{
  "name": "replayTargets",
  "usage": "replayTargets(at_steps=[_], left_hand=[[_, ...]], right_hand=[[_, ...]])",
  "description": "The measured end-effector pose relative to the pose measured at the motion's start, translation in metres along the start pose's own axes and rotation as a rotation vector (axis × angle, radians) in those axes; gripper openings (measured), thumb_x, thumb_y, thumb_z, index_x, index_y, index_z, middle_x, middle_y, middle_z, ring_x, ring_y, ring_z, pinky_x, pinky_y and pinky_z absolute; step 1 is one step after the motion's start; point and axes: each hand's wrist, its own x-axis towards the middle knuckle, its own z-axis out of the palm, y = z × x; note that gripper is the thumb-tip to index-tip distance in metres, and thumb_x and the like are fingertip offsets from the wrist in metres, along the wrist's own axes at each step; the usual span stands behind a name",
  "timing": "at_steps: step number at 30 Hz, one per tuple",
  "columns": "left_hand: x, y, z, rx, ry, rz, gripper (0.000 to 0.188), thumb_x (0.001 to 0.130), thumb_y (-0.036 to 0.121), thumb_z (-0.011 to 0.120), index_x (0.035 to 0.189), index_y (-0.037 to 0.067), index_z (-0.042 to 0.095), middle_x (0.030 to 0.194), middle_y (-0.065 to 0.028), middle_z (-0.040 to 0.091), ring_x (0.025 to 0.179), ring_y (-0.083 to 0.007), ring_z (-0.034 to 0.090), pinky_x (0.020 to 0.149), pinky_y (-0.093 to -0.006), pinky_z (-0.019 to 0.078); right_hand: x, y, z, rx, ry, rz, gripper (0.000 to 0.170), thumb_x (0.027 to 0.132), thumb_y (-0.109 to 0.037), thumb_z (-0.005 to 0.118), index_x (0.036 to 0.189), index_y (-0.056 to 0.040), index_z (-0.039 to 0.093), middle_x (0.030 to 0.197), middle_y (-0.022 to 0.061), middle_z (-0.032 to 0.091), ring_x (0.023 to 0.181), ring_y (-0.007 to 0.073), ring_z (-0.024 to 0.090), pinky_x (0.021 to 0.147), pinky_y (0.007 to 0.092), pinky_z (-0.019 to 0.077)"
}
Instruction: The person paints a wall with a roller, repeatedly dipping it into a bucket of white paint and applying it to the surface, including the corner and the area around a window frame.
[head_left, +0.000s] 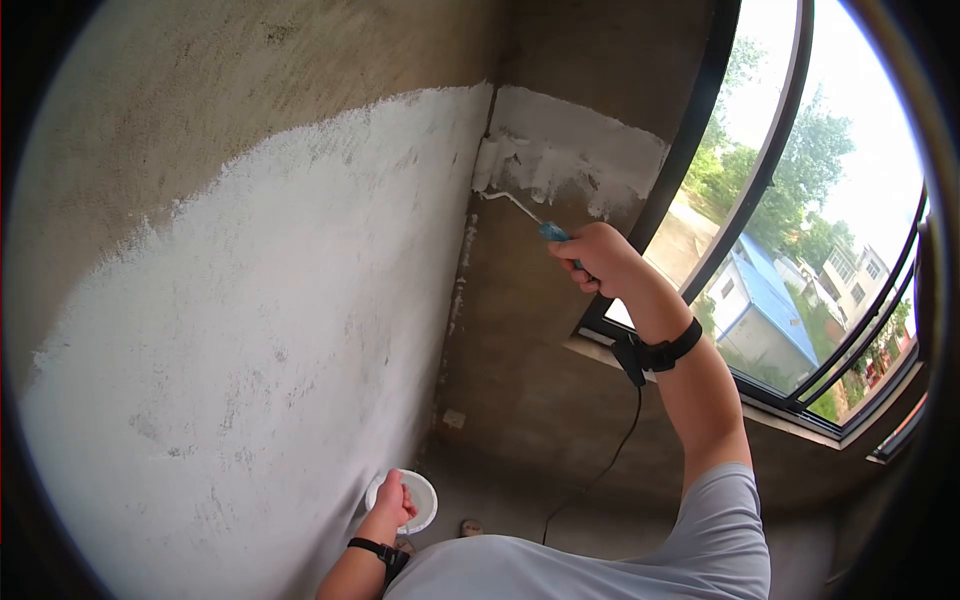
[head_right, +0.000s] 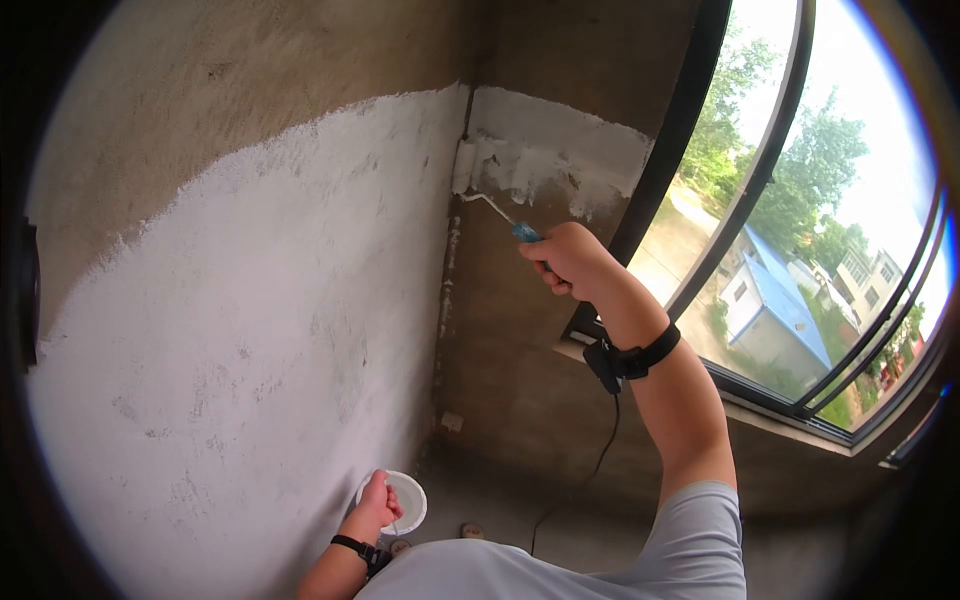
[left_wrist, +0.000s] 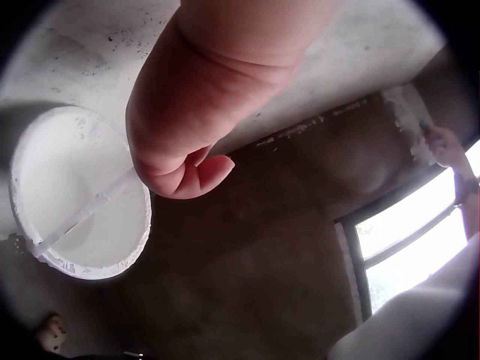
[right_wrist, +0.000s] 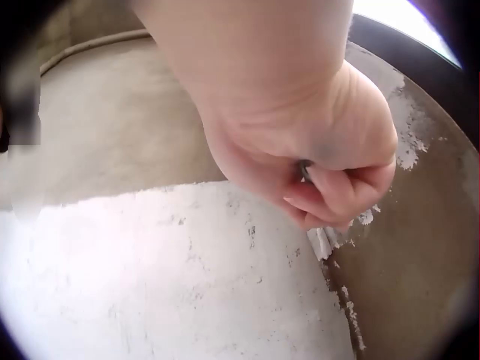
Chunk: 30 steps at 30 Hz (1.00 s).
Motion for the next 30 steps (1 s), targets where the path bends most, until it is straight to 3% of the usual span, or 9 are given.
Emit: replayTargets(at_steps=[1,4,7,16,23,30], left_hand=[[-0.001,0.000,0.001,-0.009,0.007,-0.005,0.037,0.091,0.041,0.056,0.067,0.017,0.042,0.054,0.0040,0.028,0.046,-0.0126,0.024,0.052,-0.0341,0.0323],[-0.002,0.003,0.000,-0.026,0.005,-0.010,0.037,0.091,0.041,0.056,0.067,0.017,0.042,0.054,0.0043,0.029,0.046,-0.0126,0.025,0.053,-0.0339,0.0322],[-0.006,0.005,0.003,-0.032,-0.001,-0.009,0.036,0.091,0.041,0.056,0.067,0.017,0.042,0.054,0.0048,0.028,0.046,-0.0125,0.025,0.053,-0.0338,0.0320],[-0.012,0.007,0.004,-0.016,0.001,-0.004,0.035,0.092,0.040,0.055,0.068,0.018,0.042,0.053,0.0055,0.028,0.045,-0.0114,0.024,0.054,-0.0334,0.0322],[-0.013,0.005,0.016,0.027,0.027,0.004,0.033,0.090,0.039,0.055,0.069,0.017,0.042,0.054,0.0069,0.028,0.044,-0.0094,0.023,0.054,-0.0311,0.0314],[0.005,0.002,0.031,0.096,0.015,-0.025,0.034,0.092,0.040,0.055,0.071,0.018,0.042,0.054,0.0051,0.029,0.044,-0.0109,0.024,0.053,-0.0320,0.0319]], right_hand=[[0.004,0.004,-0.003,0.386,-0.151,0.056,0.019,0.098,-0.020,0.065,0.094,-0.0024,0.063,0.073,0.0002,0.054,0.055,0.0048,0.045,0.044,0.0224,0.0292],[0.009,0.006,-0.006,0.657,-0.265,0.206,0.018,0.099,-0.019,0.064,0.099,-0.0012,0.059,0.076,-0.0012,0.053,0.053,0.0047,0.043,0.044,0.0215,0.0288],[0.009,0.008,-0.001,0.762,-0.287,0.221,0.017,0.100,-0.019,0.063,0.101,-0.0026,0.058,0.077,-0.0012,0.055,0.054,0.0034,0.043,0.045,0.0195,0.0279],[-0.001,0.015,-0.011,0.794,-0.191,0.206,0.022,0.104,-0.024,0.058,0.101,-0.0022,0.057,0.073,-0.0046,0.049,0.051,0.0011,0.032,0.044,0.0191,0.0240],[-0.050,0.054,-0.035,0.843,-0.105,0.184,0.021,0.103,-0.022,0.060,0.100,-0.0010,0.058,0.072,-0.0035,0.049,0.053,0.0036,0.035,0.047,0.0215,0.0253],[-0.116,0.099,-0.070,0.897,0.107,0.240,0.020,0.103,-0.020,0.059,0.098,-0.0006,0.060,0.070,-0.0028,0.048,0.050,0.0046,0.034,0.043,0.0221,0.0236]])
